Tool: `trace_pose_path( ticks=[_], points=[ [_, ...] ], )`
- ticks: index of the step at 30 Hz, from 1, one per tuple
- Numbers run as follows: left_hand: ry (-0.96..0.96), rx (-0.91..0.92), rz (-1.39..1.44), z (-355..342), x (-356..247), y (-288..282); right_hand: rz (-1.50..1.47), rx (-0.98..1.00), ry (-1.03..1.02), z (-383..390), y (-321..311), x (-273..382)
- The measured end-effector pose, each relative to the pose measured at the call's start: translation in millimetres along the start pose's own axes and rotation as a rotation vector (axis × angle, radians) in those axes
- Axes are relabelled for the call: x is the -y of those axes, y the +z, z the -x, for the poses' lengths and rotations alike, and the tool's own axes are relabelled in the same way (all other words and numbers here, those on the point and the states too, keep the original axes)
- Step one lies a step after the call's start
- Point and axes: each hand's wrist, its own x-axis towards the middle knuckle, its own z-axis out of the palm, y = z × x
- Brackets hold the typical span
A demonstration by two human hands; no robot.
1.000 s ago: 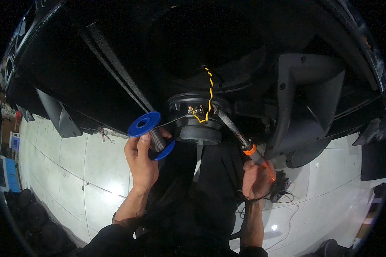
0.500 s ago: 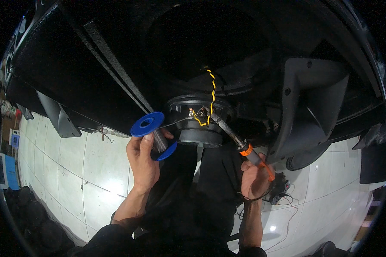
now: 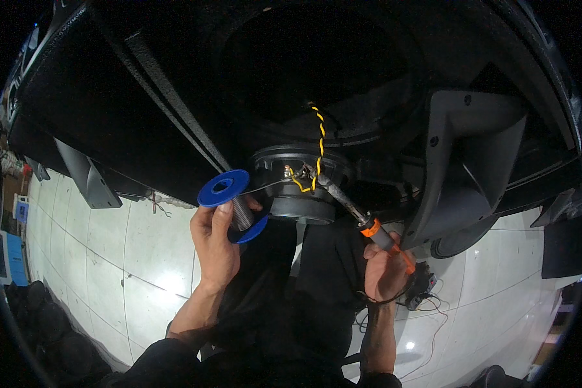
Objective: The person solders wires to a speaker component using a soldering iron and solder wire, then connects a yellow and black twisted wire to the speaker terminals. The person works on the speaker assembly inside a vehicle door panel.
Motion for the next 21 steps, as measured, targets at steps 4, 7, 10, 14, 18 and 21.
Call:
trace_pose_path(
  ticks=[4,7,10,14,18,21],
  points=[
    [0.014,0.009,0.002,-1.1,1.3,-0.3,-0.006,-0.030,0.018,1.3,0.0,0.7],
    [0.019,0.018,-0.028,-1.3,2.3,-1.5,-0.007,-0.025,0.039,3.0,-6.5,0.2],
    [0.020,0.014,-0.049,-1.9,0.4,-1.1,-0.004,-0.009,0.036,1.3,-5.3,0.6],
    [0.011,0.004,-0.036,-1.9,0.0,-0.3,0.025,0.031,0.008,-0.7,0.1,2.0],
    [0.013,0.004,-0.029,-2.0,-0.5,0.4,-0.020,0.000,0.011,-2.2,5.3,2.4],
    [0.002,0.006,-0.028,-2.4,-0.6,-0.1,0.028,0.004,-0.006,-2.1,5.9,2.7]
  ],
)
